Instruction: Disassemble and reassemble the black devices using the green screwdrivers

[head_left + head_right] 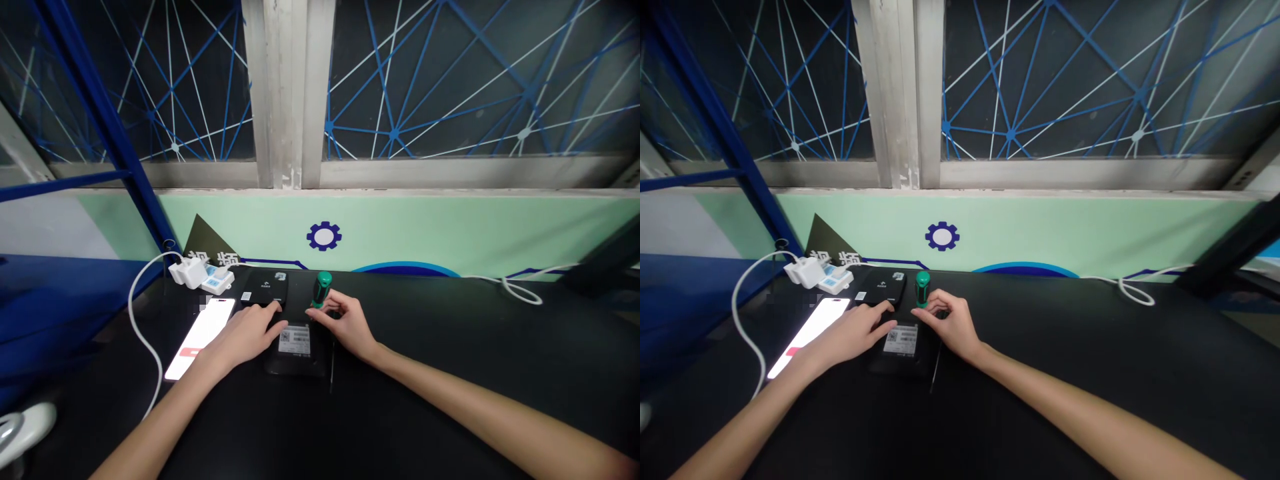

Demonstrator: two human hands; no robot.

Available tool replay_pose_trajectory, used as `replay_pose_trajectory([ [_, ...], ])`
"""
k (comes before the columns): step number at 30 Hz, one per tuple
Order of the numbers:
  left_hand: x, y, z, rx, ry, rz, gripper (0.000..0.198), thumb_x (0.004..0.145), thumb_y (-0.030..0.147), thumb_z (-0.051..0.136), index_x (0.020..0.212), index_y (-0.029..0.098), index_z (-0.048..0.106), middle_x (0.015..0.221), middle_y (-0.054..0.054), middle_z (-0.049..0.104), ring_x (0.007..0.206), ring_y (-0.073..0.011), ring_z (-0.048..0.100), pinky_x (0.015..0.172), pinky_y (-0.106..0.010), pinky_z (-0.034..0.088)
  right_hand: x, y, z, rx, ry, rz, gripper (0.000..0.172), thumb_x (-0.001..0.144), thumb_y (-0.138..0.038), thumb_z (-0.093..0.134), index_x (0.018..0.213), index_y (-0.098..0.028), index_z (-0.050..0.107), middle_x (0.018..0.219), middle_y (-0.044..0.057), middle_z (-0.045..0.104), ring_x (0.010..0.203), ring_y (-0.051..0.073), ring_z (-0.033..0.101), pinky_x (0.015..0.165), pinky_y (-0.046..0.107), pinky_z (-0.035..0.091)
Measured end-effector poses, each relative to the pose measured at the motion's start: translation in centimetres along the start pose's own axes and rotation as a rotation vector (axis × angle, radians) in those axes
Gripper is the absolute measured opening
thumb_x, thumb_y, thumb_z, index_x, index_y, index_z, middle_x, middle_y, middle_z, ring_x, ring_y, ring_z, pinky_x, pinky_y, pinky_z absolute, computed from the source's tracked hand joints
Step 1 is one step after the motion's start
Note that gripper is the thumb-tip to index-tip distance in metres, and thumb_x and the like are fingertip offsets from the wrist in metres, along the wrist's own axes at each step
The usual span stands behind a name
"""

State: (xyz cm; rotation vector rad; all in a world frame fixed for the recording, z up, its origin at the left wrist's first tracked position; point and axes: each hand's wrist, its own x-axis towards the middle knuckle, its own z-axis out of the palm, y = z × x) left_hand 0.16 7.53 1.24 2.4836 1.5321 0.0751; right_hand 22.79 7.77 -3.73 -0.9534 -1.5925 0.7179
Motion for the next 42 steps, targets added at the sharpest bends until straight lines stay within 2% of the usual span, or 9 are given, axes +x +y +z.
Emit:
replay_pose_trajectory([
  [4, -0.1, 0.1, 0.0, 0.001, 0.003, -0.011, 0.046, 0.101, 0.050, 0.035, 0.129, 0.022, 0.057, 0.093, -0.011, 0.071, 0.090, -0.0327, 0.070, 0.074, -0.037, 0.048, -0.1, -0.3, 0.0, 0.037, -0.017, 0.028, 0.036, 0.080, -0.049, 0.078, 0.067, -0.020, 0.060, 0.066, 0.004, 0.073, 0.063, 0.021, 0.070, 0.061, 0.031, 0.055],
  [10, 0.0, -0.1, 0.3, -0.014, -0.004, -0.016, 0.047, 0.101, 0.051, 0.034, 0.130, 0.023, 0.056, 0.096, -0.010, 0.072, 0.092, -0.0305, 0.070, 0.074, -0.035, 0.049, -0.1, -0.5, 0.0, 0.080, -0.033, 0.018, 0.037, 0.084, -0.051, 0.074, 0.068, -0.020, 0.062, 0.072, 0.008, 0.077, 0.067, 0.023, 0.075, 0.064, 0.032, 0.059],
  [15, -0.2, 0.0, 0.8, -0.007, 0.014, -0.038, 0.047, 0.102, 0.050, 0.031, 0.132, 0.023, 0.055, 0.099, -0.013, 0.072, 0.093, -0.0341, 0.070, 0.077, -0.040, 0.049, -0.2, -0.4, -0.1, 0.070, -0.073, 0.007, 0.036, 0.087, -0.051, 0.070, 0.071, -0.019, 0.065, 0.075, 0.009, 0.078, 0.070, 0.023, 0.075, 0.069, 0.034, 0.060],
  [20, -0.6, -0.1, 1.1, -0.065, 0.039, -0.013, 0.043, 0.102, 0.049, 0.033, 0.130, 0.024, 0.055, 0.091, -0.008, 0.073, 0.089, -0.0302, 0.071, 0.073, -0.035, 0.047, -0.3, -0.8, -0.3, 0.052, -0.124, -0.016, 0.036, 0.094, -0.049, 0.062, 0.077, -0.018, 0.071, 0.077, 0.009, 0.078, 0.071, 0.022, 0.073, 0.073, 0.035, 0.058],
  [23, -0.7, -0.3, 1.1, -0.092, 0.062, 0.003, 0.043, 0.102, 0.050, 0.034, 0.128, 0.025, 0.057, 0.087, -0.006, 0.072, 0.084, -0.0283, 0.070, 0.068, -0.032, 0.045, -0.3, -1.1, -0.4, 0.006, -0.123, -0.052, 0.036, 0.096, -0.047, 0.059, 0.080, -0.018, 0.072, 0.077, 0.008, 0.076, 0.069, 0.020, 0.070, 0.069, 0.032, 0.056],
  [26, -0.7, -0.5, 1.0, -0.100, 0.081, 0.019, 0.041, 0.102, 0.050, 0.034, 0.124, 0.025, 0.059, 0.082, -0.004, 0.071, 0.080, -0.0268, 0.069, 0.065, -0.031, 0.042, -0.2, -1.1, -0.4, -0.084, -0.073, -0.110, 0.034, 0.094, -0.047, 0.061, 0.076, -0.019, 0.070, 0.071, 0.004, 0.068, 0.064, 0.017, 0.062, 0.062, 0.029, 0.051],
  [29, -0.6, -0.7, 0.9, -0.118, 0.089, 0.024, 0.039, 0.102, 0.048, 0.035, 0.120, 0.026, 0.061, 0.076, -0.002, 0.069, 0.077, -0.0252, 0.068, 0.065, -0.030, 0.041, -0.1, -0.5, -0.2, -0.084, -0.016, -0.106, 0.038, 0.088, -0.047, 0.068, 0.063, -0.019, 0.061, 0.063, 0.002, 0.062, 0.059, 0.017, 0.058, 0.058, 0.029, 0.048],
  [35, -0.7, -0.9, 1.0, -0.148, 0.127, 0.002, 0.033, 0.100, 0.045, 0.040, 0.115, 0.026, 0.062, 0.072, 0.000, 0.067, 0.070, -0.0229, 0.065, 0.061, -0.028, 0.037, -0.1, 0.1, 0.0, 0.085, -0.004, 0.044, 0.040, 0.076, -0.052, 0.079, 0.066, -0.020, 0.056, 0.063, 0.002, 0.070, 0.060, 0.019, 0.067, 0.060, 0.030, 0.054],
  [42, -0.5, -1.1, 1.2, -0.149, 0.144, -0.001, 0.031, 0.099, 0.045, 0.040, 0.106, 0.026, 0.063, 0.071, 0.000, 0.065, 0.068, -0.0221, 0.064, 0.059, -0.028, 0.036, -0.2, -0.5, 0.0, 0.082, -0.021, 0.056, 0.036, 0.080, -0.048, 0.077, 0.066, -0.021, 0.059, 0.070, 0.006, 0.077, 0.068, 0.024, 0.075, 0.065, 0.032, 0.055],
])
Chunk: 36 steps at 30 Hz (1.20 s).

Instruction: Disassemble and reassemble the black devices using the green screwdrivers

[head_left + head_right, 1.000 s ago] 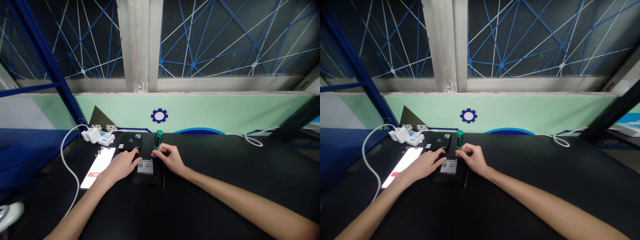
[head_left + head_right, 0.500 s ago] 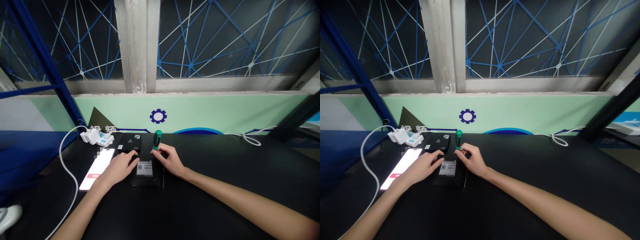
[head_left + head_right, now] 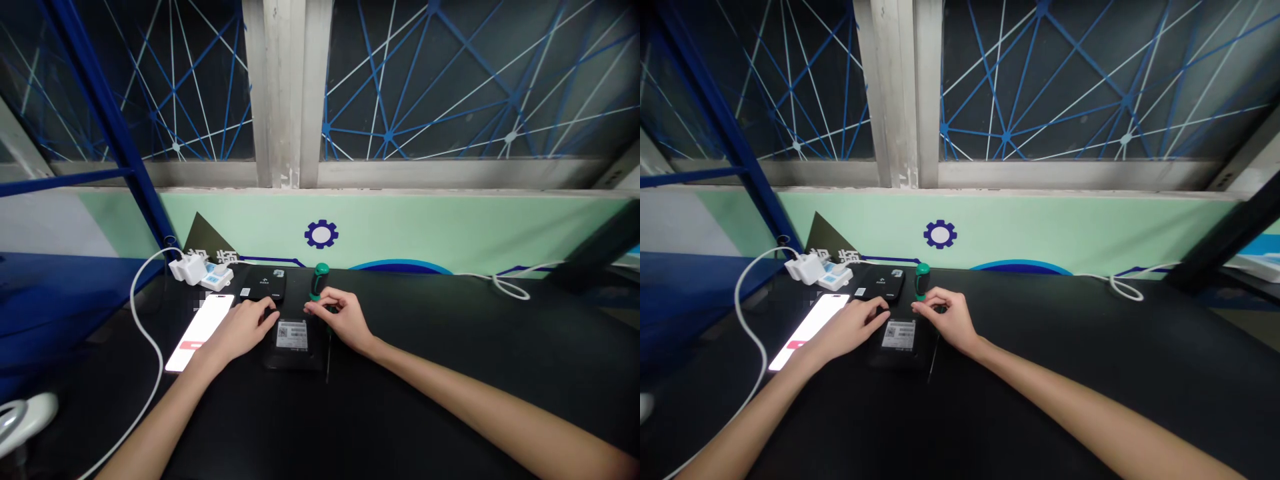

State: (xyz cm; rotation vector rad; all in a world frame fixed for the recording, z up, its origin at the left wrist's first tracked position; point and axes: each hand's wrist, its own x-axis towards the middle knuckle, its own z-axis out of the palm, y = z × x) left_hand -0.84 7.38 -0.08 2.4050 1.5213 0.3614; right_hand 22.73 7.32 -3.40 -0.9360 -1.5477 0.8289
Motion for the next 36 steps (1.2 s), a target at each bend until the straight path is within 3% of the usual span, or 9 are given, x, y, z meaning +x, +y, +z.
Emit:
replay_pose_trajectory([
  [7, -0.1, 0.0, 0.0, -0.010, -0.001, 0.017, 0.039, 0.101, 0.050, 0.036, 0.107, 0.025, 0.064, 0.073, -0.001, 0.067, 0.068, -0.0219, 0.064, 0.061, -0.028, 0.036, 0.0, -0.2, 0.0, 0.000, -0.029, -0.035, 0.032, 0.086, -0.046, 0.072, 0.070, -0.020, 0.065, 0.074, 0.007, 0.078, 0.071, 0.024, 0.075, 0.067, 0.031, 0.055],
  [14, 0.0, -0.2, 0.2, 0.004, -0.017, 0.013, 0.039, 0.098, 0.055, 0.044, 0.112, 0.024, 0.063, 0.070, 0.001, 0.064, 0.066, -0.0217, 0.062, 0.057, -0.028, 0.033, 0.0, -0.2, -0.3, -0.115, -0.044, -0.158, 0.030, 0.093, -0.043, 0.063, 0.081, -0.018, 0.074, 0.075, 0.005, 0.071, 0.065, 0.017, 0.063, 0.060, 0.028, 0.048],
  [17, 0.0, -0.2, 0.2, 0.004, -0.020, 0.014, 0.039, 0.098, 0.054, 0.043, 0.111, 0.023, 0.063, 0.070, 0.001, 0.063, 0.066, -0.0211, 0.062, 0.057, -0.028, 0.033, 0.1, 0.1, -0.1, -0.100, -0.039, -0.139, 0.028, 0.090, -0.043, 0.068, 0.079, -0.018, 0.073, 0.071, 0.003, 0.067, 0.062, 0.016, 0.059, 0.059, 0.028, 0.047],
  [24, 0.0, -0.1, 0.0, -0.022, -0.049, -0.004, 0.040, 0.097, 0.055, 0.043, 0.112, 0.023, 0.063, 0.069, 0.001, 0.063, 0.066, -0.0207, 0.062, 0.057, -0.028, 0.033, 0.2, 1.1, 0.0, 0.010, 0.024, -0.027, 0.032, 0.075, -0.042, 0.083, 0.067, -0.021, 0.060, 0.067, 0.002, 0.073, 0.072, 0.023, 0.071, 0.074, 0.033, 0.053],
  [30, -0.1, 0.0, -0.2, -0.031, -0.058, 0.002, 0.040, 0.098, 0.053, 0.042, 0.114, 0.023, 0.063, 0.072, 0.000, 0.065, 0.069, -0.0216, 0.062, 0.059, -0.028, 0.035, 0.1, 0.3, -0.1, -0.026, -0.012, -0.058, 0.027, 0.085, -0.041, 0.074, 0.070, -0.020, 0.068, 0.076, 0.006, 0.078, 0.078, 0.023, 0.074, 0.081, 0.034, 0.053],
  [36, 0.0, 0.0, 0.0, -0.031, -0.062, 0.008, 0.040, 0.098, 0.053, 0.041, 0.115, 0.023, 0.062, 0.073, 0.000, 0.064, 0.071, -0.0219, 0.062, 0.061, -0.029, 0.036, 0.0, -0.1, 0.0, -0.050, -0.055, -0.080, 0.029, 0.088, -0.045, 0.071, 0.077, -0.019, 0.072, 0.078, 0.006, 0.076, 0.068, 0.019, 0.067, 0.067, 0.030, 0.051],
])
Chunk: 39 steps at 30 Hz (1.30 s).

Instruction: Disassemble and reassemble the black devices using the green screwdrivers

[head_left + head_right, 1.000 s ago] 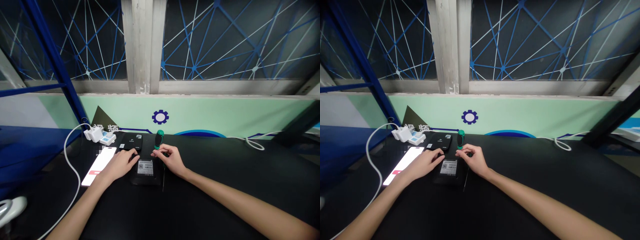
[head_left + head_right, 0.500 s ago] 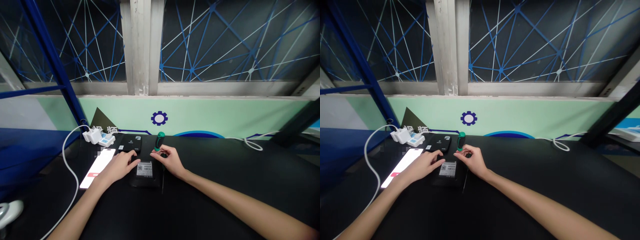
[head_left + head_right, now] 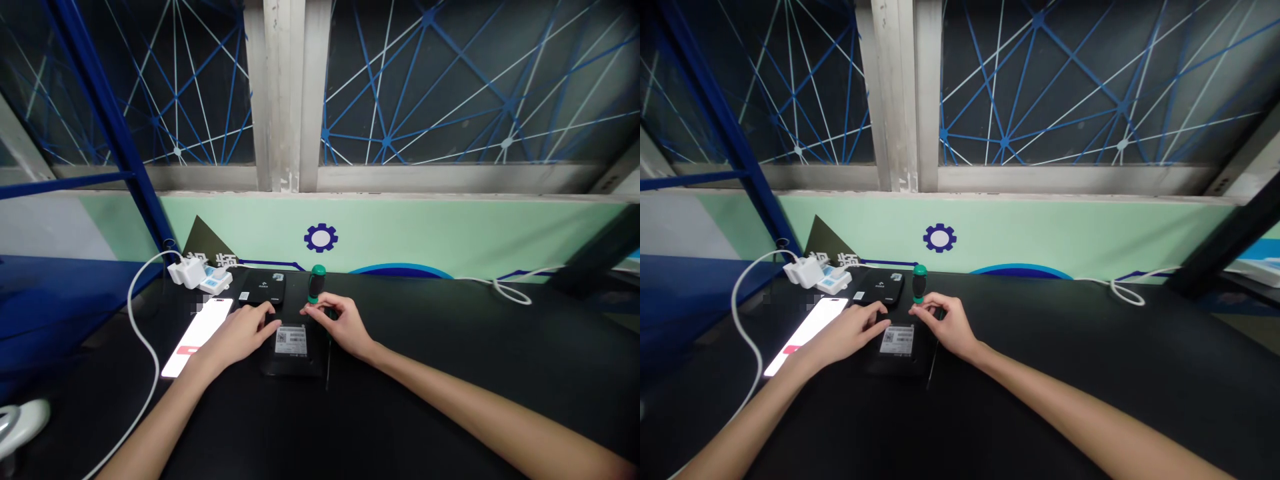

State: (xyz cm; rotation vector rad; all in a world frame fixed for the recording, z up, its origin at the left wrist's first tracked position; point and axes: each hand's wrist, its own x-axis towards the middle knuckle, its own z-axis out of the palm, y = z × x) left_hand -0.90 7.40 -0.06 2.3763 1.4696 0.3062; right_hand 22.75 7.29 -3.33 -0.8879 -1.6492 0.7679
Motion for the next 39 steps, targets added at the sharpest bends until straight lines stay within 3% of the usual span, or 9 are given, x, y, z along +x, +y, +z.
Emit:
replay_pose_trajectory([
  [7, 0.0, -0.3, 0.2, -0.003, 0.012, 0.011, 0.039, 0.097, 0.051, 0.041, 0.113, 0.022, 0.061, 0.074, 0.000, 0.064, 0.070, -0.0212, 0.062, 0.061, -0.029, 0.036, 0.2, -0.4, -0.1, -0.116, 0.015, -0.109, 0.034, 0.092, -0.050, 0.065, 0.080, -0.019, 0.073, 0.070, 0.003, 0.063, 0.066, 0.017, 0.055, 0.062, 0.030, 0.047],
  [16, -0.2, -0.1, -0.1, -0.005, -0.018, 0.009, 0.038, 0.098, 0.050, 0.042, 0.114, 0.022, 0.061, 0.074, 0.000, 0.064, 0.071, -0.0218, 0.062, 0.060, -0.030, 0.036, 0.1, 0.7, 0.0, 0.047, 0.101, 0.049, 0.035, 0.072, -0.049, 0.084, 0.069, -0.021, 0.063, 0.067, 0.003, 0.072, 0.067, 0.022, 0.070, 0.067, 0.033, 0.055],
  [22, -0.1, -0.2, -0.1, -0.009, -0.022, 0.009, 0.038, 0.098, 0.051, 0.042, 0.115, 0.023, 0.062, 0.075, 0.000, 0.064, 0.074, -0.0224, 0.062, 0.063, -0.030, 0.037, 0.0, 0.2, 0.0, 0.055, 0.034, 0.010, 0.026, 0.084, -0.043, 0.076, 0.075, -0.019, 0.071, 0.076, 0.007, 0.078, 0.071, 0.022, 0.073, 0.069, 0.033, 0.056],
  [27, -0.1, -0.3, -0.1, -0.005, -0.027, 0.007, 0.040, 0.097, 0.052, 0.042, 0.116, 0.023, 0.062, 0.073, 0.000, 0.065, 0.071, -0.0217, 0.062, 0.062, -0.030, 0.037, -0.1, -0.3, -0.1, 0.005, 0.009, -0.042, 0.028, 0.090, -0.044, 0.069, 0.078, -0.019, 0.075, 0.077, 0.007, 0.078, 0.069, 0.021, 0.070, 0.070, 0.033, 0.055],
  [39, -0.2, -0.5, -0.2, -0.014, -0.019, 0.016, 0.039, 0.096, 0.054, 0.043, 0.111, 0.023, 0.062, 0.072, 0.000, 0.065, 0.071, -0.0219, 0.062, 0.062, -0.030, 0.037, -0.2, 0.5, -0.2, 0.055, 0.106, -0.024, 0.035, 0.090, -0.052, 0.065, 0.088, -0.018, 0.073, 0.089, 0.010, 0.077, 0.083, 0.025, 0.072, 0.079, 0.037, 0.058],
])
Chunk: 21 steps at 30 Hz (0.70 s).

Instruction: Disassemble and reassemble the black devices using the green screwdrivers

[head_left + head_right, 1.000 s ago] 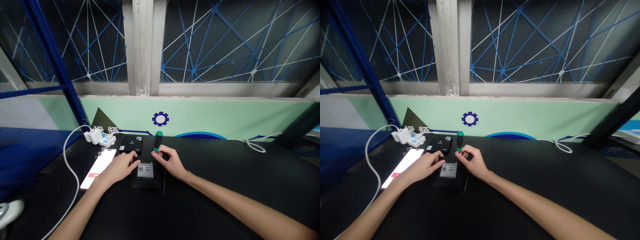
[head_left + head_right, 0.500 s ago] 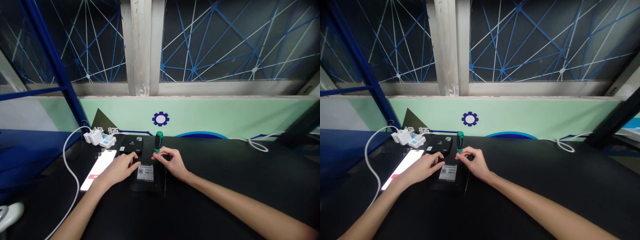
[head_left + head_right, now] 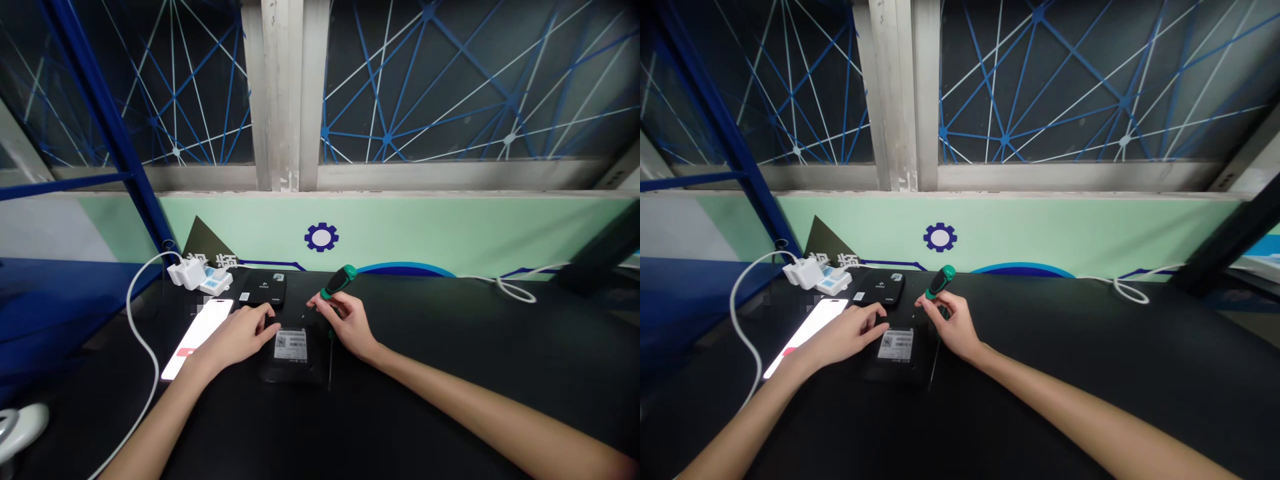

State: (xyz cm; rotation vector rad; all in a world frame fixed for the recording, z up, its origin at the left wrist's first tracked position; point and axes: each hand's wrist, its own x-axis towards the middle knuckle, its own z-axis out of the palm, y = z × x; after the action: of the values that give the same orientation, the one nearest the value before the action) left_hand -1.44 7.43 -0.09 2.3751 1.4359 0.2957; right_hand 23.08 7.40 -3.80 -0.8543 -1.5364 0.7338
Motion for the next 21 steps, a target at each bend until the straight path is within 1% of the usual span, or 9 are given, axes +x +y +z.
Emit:
replay_pose_trajectory([
  [4, 0.02, -0.04, 0.01, -0.005, -0.001, -0.004, 0.038, 0.095, 0.053, 0.044, 0.110, 0.023, 0.062, 0.070, 0.001, 0.063, 0.067, -0.0206, 0.061, 0.059, -0.029, 0.036, 0.24, 0.26, 0.04, -0.086, 0.045, -0.020, 0.035, 0.092, -0.051, 0.063, 0.084, -0.018, 0.073, 0.091, 0.010, 0.075, 0.086, 0.026, 0.069, 0.079, 0.037, 0.056],
  [9, -0.04, 0.21, -0.04, -0.020, -0.002, -0.017, 0.039, 0.096, 0.053, 0.044, 0.112, 0.023, 0.062, 0.068, 0.001, 0.063, 0.068, -0.0208, 0.061, 0.059, -0.029, 0.036, 0.33, 0.23, 0.00, -0.123, 0.009, -0.031, 0.023, 0.092, -0.040, 0.062, 0.084, -0.020, 0.071, 0.088, 0.007, 0.073, 0.086, 0.024, 0.068, 0.083, 0.038, 0.054],
  [12, -0.06, 0.24, 0.02, -0.018, -0.014, -0.010, 0.043, 0.096, 0.052, 0.042, 0.123, 0.024, 0.061, 0.064, 0.002, 0.063, 0.071, -0.0220, 0.062, 0.066, -0.030, 0.038, 0.29, -0.03, -0.01, -0.185, -0.019, -0.060, 0.019, 0.091, -0.036, 0.063, 0.082, -0.022, 0.072, 0.086, 0.006, 0.073, 0.085, 0.024, 0.068, 0.085, 0.039, 0.053],
  [15, -0.07, 0.21, 0.04, -0.025, -0.018, 0.021, 0.048, 0.097, 0.049, 0.041, 0.137, 0.026, 0.055, 0.058, 0.004, 0.060, 0.065, -0.0202, 0.061, 0.071, -0.031, 0.040, 0.30, -0.22, -0.01, -0.219, -0.064, -0.072, 0.017, 0.090, -0.033, 0.066, 0.078, -0.024, 0.074, 0.084, 0.006, 0.075, 0.083, 0.025, 0.068, 0.082, 0.040, 0.053],
  [18, -0.11, 0.28, -0.07, -0.037, -0.031, 0.032, 0.052, 0.098, 0.048, 0.040, 0.145, 0.029, 0.050, 0.053, 0.007, 0.054, 0.055, -0.0175, 0.055, 0.065, -0.028, 0.039, 0.29, -0.24, 0.00, -0.197, -0.095, -0.049, 0.014, 0.088, -0.031, 0.068, 0.079, -0.025, 0.077, 0.083, 0.006, 0.076, 0.080, 0.025, 0.068, 0.077, 0.039, 0.054],
  [21, -0.17, 0.48, -0.24, -0.038, -0.037, 0.034, 0.053, 0.099, 0.048, 0.040, 0.147, 0.030, 0.050, 0.048, 0.008, 0.047, 0.048, -0.0164, 0.050, 0.056, -0.026, 0.034, 0.23, -0.20, 0.03, -0.197, -0.104, -0.025, 0.010, 0.086, -0.030, 0.071, 0.081, -0.025, 0.078, 0.081, 0.005, 0.076, 0.078, 0.024, 0.067, 0.075, 0.038, 0.053],
])
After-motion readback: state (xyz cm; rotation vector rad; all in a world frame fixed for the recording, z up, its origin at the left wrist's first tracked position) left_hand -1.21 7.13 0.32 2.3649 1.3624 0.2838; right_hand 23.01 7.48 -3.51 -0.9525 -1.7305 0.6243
